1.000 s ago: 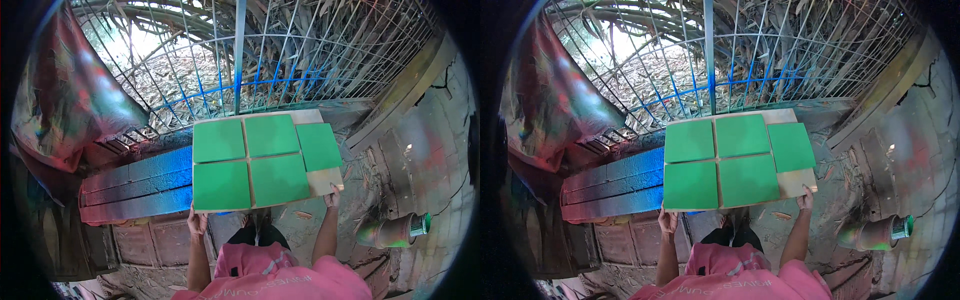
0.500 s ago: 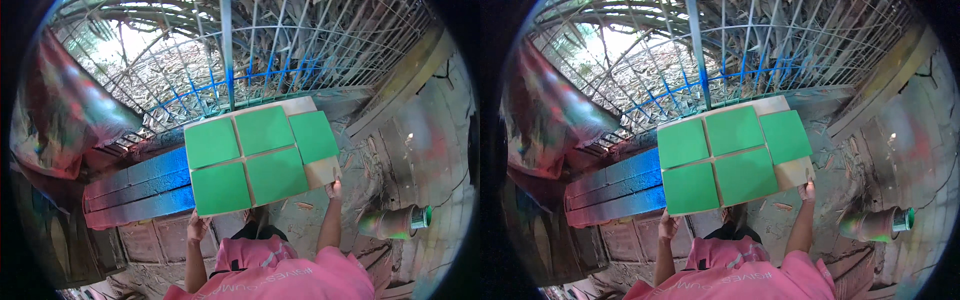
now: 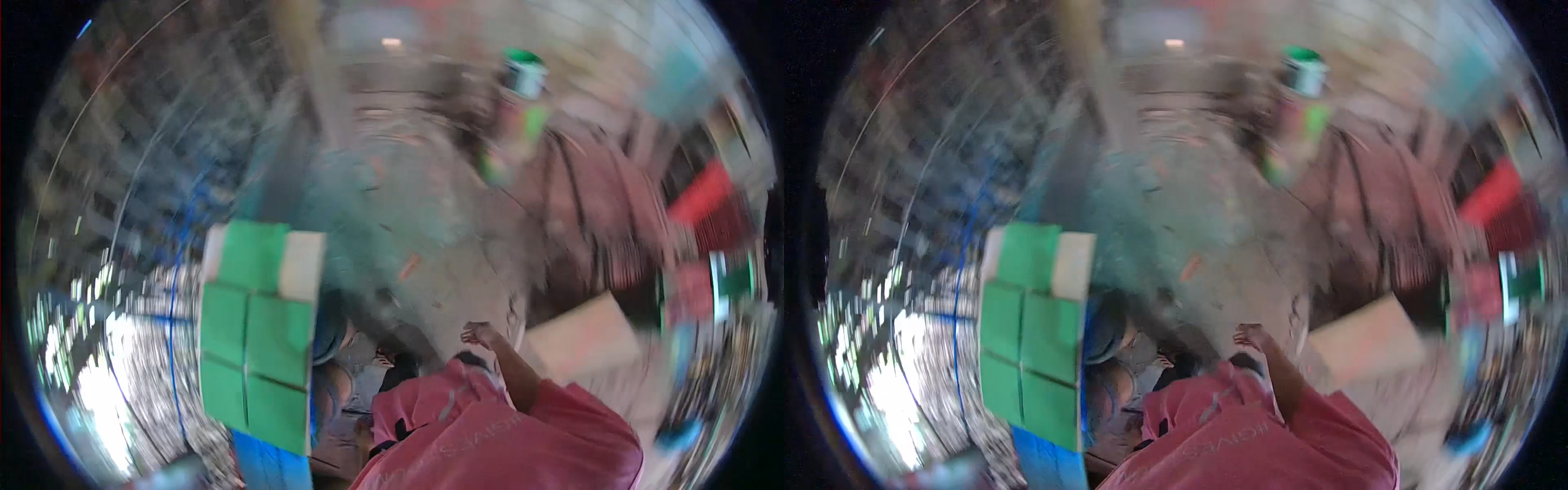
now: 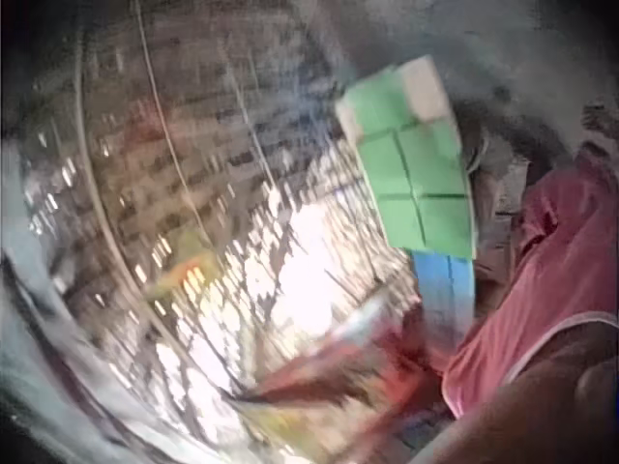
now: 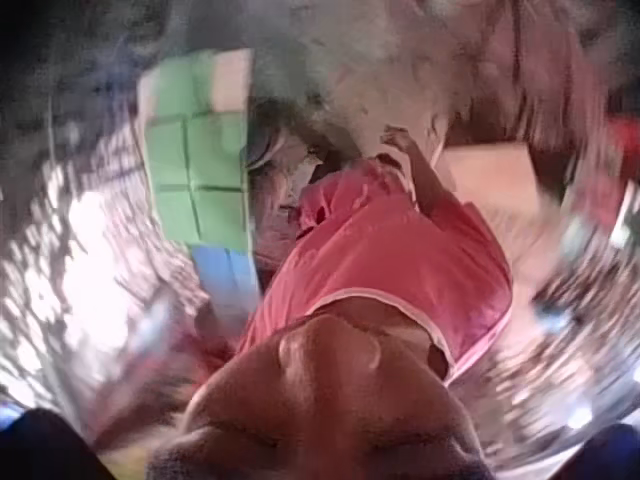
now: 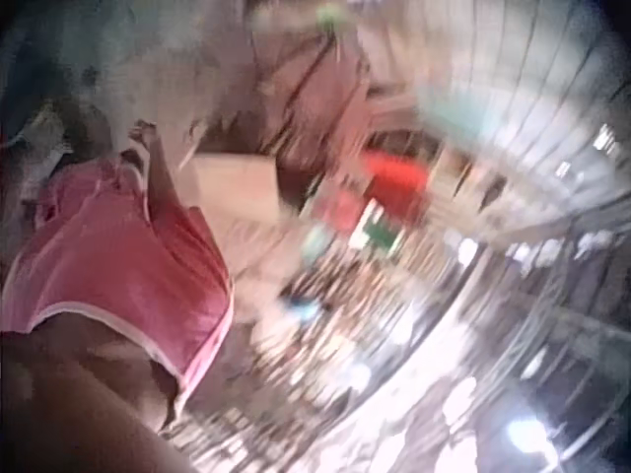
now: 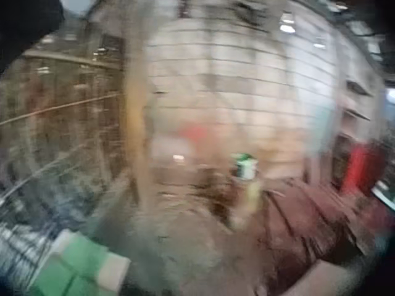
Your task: The person repeatedly picks up green square boards from a stack and places them onto a wooden base, arranging them in a grid pattern. The person handles the boards one by one, occasionally adjusting their position to align them with others already placed on the base.
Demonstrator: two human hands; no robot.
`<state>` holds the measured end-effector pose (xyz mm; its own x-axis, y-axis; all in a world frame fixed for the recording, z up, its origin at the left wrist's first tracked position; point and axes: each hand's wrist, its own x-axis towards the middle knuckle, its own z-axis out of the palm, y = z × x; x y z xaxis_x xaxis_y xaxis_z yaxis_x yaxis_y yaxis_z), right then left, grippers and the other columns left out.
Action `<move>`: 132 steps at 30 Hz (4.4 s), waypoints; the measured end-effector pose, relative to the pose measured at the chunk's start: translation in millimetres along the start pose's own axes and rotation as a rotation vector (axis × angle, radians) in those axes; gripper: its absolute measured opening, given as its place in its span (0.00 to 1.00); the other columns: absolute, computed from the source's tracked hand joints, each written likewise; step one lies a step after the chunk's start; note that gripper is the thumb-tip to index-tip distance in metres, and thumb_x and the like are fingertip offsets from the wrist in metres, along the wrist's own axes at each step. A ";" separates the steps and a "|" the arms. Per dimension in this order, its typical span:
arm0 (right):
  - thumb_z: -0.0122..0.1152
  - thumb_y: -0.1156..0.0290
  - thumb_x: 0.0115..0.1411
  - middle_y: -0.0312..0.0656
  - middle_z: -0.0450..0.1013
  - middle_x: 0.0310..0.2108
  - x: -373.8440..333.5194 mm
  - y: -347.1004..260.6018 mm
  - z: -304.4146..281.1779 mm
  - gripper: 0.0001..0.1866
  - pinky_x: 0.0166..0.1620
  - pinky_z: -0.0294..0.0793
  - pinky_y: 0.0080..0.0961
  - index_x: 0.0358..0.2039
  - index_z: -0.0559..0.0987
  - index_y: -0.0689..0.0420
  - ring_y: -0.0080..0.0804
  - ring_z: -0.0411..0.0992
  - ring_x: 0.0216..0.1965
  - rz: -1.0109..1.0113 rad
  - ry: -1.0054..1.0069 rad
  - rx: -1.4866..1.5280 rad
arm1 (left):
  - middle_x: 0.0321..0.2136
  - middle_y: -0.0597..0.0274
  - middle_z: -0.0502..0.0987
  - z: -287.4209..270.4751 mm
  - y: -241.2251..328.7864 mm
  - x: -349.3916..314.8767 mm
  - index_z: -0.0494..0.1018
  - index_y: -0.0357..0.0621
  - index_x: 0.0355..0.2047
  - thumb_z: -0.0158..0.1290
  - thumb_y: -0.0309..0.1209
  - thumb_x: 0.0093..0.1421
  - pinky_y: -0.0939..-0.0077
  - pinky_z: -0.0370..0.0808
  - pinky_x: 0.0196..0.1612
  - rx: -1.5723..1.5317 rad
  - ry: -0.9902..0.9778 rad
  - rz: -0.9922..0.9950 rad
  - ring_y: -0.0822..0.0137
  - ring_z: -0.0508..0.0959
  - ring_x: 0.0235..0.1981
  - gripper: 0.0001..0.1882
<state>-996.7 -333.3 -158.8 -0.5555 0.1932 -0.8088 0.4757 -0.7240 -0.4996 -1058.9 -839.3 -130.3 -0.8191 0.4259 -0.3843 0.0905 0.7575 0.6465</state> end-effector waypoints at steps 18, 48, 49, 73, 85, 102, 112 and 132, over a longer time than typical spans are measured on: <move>0.55 0.54 0.57 0.45 0.72 0.23 -253.2 462.1 -102.5 0.23 0.25 0.75 0.33 0.41 0.75 0.63 0.34 0.73 0.21 -0.007 1.051 1.030 | 0.27 0.64 0.73 283.0 280.0 170.3 0.69 0.41 0.35 0.50 0.29 0.60 0.75 0.72 0.37 0.064 -0.898 0.780 0.72 0.74 0.32 0.06; 0.50 0.66 0.62 0.45 0.77 0.37 -315.0 409.2 -24.6 0.13 0.35 0.76 0.30 0.43 0.75 0.58 0.34 0.76 0.34 0.167 1.153 1.680 | 0.50 0.48 0.65 689.7 541.5 -58.3 0.60 0.40 0.55 0.56 0.37 0.48 0.46 0.54 0.56 1.020 -0.710 1.644 0.50 0.64 0.53 0.34; 0.51 0.66 0.62 0.45 0.77 0.37 -319.0 412.0 -34.8 0.13 0.35 0.77 0.31 0.43 0.75 0.58 0.34 0.76 0.34 0.164 1.147 1.661 | 0.46 0.48 0.67 680.1 524.2 -52.5 0.63 0.42 0.53 0.55 0.36 0.49 0.46 0.54 0.55 0.955 -0.697 1.724 0.51 0.66 0.50 0.30; 0.43 0.72 0.61 0.46 0.76 0.28 -439.8 660.8 -311.7 0.13 0.23 0.69 0.22 0.37 0.77 0.60 0.32 0.75 0.26 0.080 1.176 1.265 | 0.25 0.61 0.79 486.1 692.1 -307.7 0.78 0.38 0.32 0.52 0.25 0.57 0.73 0.71 0.30 0.080 -1.198 1.235 0.74 0.75 0.26 0.06; 0.36 0.71 0.60 0.46 0.76 0.34 -530.3 664.8 -488.7 0.18 0.31 0.76 0.32 0.44 0.74 0.60 0.37 0.77 0.31 -0.150 1.152 1.210 | 0.43 0.57 0.74 467.3 708.9 -227.5 0.67 0.37 0.48 0.44 0.32 0.66 0.68 0.73 0.49 -0.726 -1.084 0.343 0.64 0.75 0.44 0.14; 0.41 0.69 0.59 0.51 0.76 0.32 -609.3 609.2 -726.1 0.16 0.31 0.77 0.37 0.43 0.73 0.62 0.41 0.77 0.30 0.090 0.743 1.199 | 0.24 0.71 0.70 660.6 719.5 -115.2 0.70 0.43 0.46 0.51 0.35 0.62 0.69 0.73 0.40 -0.856 -0.427 0.020 0.74 0.72 0.26 0.14; 0.45 0.68 0.60 0.45 0.76 0.33 -669.4 404.1 -929.3 0.14 0.31 0.74 0.28 0.42 0.75 0.60 0.33 0.76 0.32 -0.232 0.925 0.680 | 0.24 0.63 0.75 713.5 735.0 -83.4 0.74 0.40 0.38 0.55 0.34 0.58 0.69 0.72 0.36 -0.185 0.096 0.312 0.68 0.74 0.25 0.12; 0.47 0.61 0.63 0.38 0.70 0.22 -603.8 331.5 -1127.5 0.11 0.24 0.68 0.26 0.32 0.73 0.53 0.28 0.68 0.21 0.074 0.436 -0.029 | 0.34 0.53 0.77 882.6 527.3 -581.8 0.73 0.40 0.42 0.46 0.38 0.61 0.66 0.73 0.44 -0.360 -0.602 -0.214 0.60 0.77 0.36 0.16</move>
<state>265.3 56.7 -185.8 -0.1826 0.4072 -0.8949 0.5254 -0.7290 -0.4388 -34.7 -250.9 -147.4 -0.3357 0.5637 -0.7547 -0.3132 0.6888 0.6538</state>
